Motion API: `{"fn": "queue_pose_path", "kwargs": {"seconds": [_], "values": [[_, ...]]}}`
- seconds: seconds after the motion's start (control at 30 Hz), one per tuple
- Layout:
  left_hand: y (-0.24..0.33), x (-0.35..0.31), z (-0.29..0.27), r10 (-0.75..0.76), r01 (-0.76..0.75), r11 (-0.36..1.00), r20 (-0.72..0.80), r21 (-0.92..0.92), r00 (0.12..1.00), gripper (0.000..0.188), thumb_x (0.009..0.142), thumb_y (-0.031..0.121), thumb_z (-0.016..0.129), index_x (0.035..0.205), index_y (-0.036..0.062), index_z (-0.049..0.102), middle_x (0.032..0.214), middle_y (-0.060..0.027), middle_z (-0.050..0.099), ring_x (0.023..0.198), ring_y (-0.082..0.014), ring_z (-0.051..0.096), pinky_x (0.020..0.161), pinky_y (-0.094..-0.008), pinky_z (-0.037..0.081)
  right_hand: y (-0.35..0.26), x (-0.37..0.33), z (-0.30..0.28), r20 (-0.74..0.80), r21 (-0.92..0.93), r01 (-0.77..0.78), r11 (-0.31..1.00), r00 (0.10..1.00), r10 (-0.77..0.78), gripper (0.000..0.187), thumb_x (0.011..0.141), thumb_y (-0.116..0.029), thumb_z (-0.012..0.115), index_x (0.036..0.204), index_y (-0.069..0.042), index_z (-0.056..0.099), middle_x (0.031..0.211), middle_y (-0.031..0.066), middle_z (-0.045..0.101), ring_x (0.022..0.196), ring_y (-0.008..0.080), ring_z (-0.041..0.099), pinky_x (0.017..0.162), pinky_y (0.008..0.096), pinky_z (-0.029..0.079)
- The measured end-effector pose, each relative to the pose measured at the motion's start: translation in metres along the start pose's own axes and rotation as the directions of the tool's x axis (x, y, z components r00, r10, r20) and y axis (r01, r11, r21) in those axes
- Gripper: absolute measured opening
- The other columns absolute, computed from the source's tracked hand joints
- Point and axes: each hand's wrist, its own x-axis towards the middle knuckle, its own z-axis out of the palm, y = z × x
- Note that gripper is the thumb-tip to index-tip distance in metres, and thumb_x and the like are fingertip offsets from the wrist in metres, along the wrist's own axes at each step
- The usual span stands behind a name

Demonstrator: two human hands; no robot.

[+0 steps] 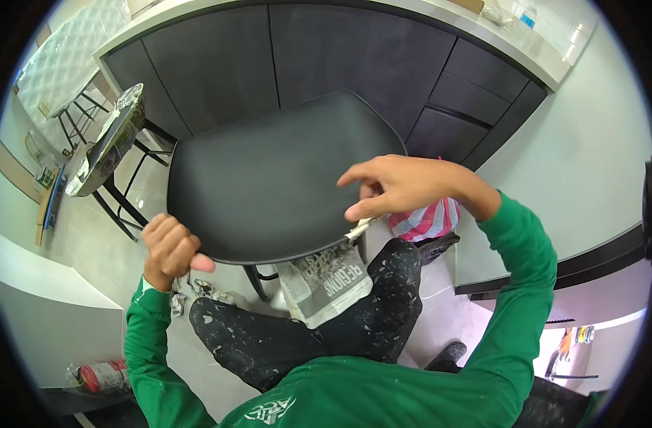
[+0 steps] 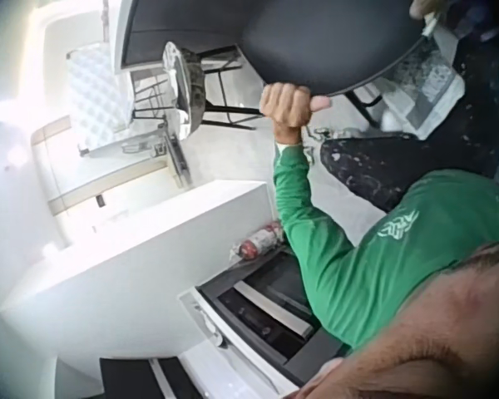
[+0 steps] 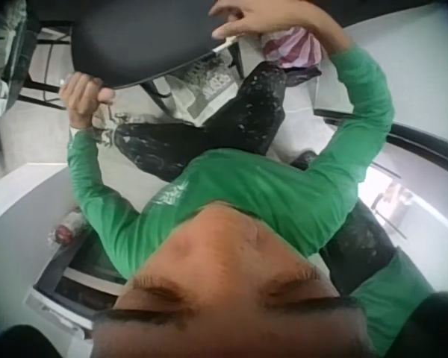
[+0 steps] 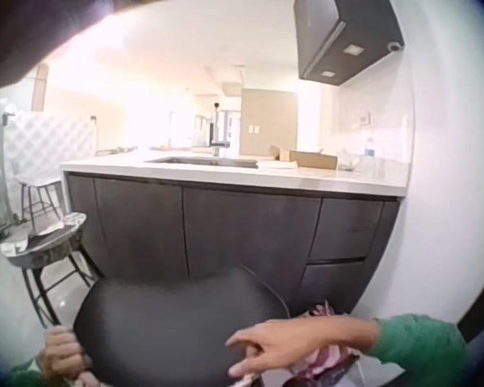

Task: The person peels off the newspaper and masking tape from the edges of the seats of two black chairs, using their hands to pull the paper away and balling it up.

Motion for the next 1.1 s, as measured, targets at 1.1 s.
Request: {"fn": "queue_pose_path", "kwargs": {"seconds": [1.1], "values": [[0.002,0.068,-0.015,-0.677,0.898,0.420,0.612,-0.136,0.409,0.045,0.098,0.034,0.074,0.076,-0.0020,0.059,0.060,-0.0071,0.052,0.055,-0.0182,0.041,0.054,-0.0340,0.035,0.057,-0.015,0.208,-0.843,-0.202,0.421,0.884,0.385,-0.376,0.010,0.097,-0.010,0.070,0.105,-0.006,0.066,0.095,0.0084,0.075,0.090,0.0307,0.074,0.097,0.0504,0.058]]}}
